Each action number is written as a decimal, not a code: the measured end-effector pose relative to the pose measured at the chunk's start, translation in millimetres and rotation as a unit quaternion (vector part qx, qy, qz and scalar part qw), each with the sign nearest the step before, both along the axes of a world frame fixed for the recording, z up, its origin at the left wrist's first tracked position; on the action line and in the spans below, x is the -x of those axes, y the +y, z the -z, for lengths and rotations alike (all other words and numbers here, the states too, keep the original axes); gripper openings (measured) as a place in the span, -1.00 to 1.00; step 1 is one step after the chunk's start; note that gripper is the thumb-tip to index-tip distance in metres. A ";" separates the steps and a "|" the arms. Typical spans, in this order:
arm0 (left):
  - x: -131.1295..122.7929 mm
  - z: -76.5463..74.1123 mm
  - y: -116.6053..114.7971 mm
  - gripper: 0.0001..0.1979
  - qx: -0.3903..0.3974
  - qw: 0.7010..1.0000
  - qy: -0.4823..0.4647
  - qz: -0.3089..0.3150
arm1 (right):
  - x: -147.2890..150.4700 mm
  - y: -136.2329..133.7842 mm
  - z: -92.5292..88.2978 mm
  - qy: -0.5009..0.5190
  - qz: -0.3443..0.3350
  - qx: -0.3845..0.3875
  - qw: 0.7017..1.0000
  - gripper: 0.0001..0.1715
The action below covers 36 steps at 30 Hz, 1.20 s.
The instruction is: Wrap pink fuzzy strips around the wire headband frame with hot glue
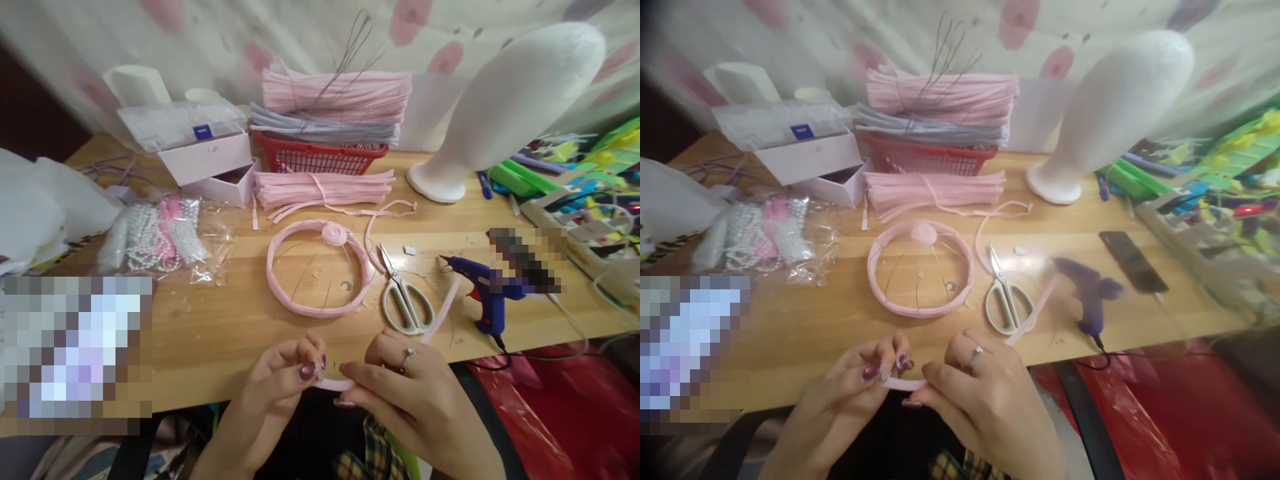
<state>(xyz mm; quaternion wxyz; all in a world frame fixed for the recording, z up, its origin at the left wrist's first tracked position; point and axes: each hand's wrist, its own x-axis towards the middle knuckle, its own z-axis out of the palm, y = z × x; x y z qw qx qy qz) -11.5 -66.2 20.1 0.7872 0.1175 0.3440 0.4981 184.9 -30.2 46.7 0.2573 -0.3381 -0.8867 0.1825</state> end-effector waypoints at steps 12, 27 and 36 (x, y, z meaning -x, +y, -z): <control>8.3 -0.6 5.7 -0.71 -0.076 0.990 0.097 0.073 | -2.8 12.8 0.6 0.014 0.014 -0.025 0.999 -0.52; 10.2 11.3 4.5 -0.81 -0.046 0.980 0.113 0.157 | -5.7 8.6 4.4 0.025 0.052 -0.058 0.997 -0.58; 5.0 -0.1 6.8 -0.85 -0.018 0.979 0.165 0.122 | -5.7 10.1 3.4 0.021 0.069 -0.079 0.994 -0.54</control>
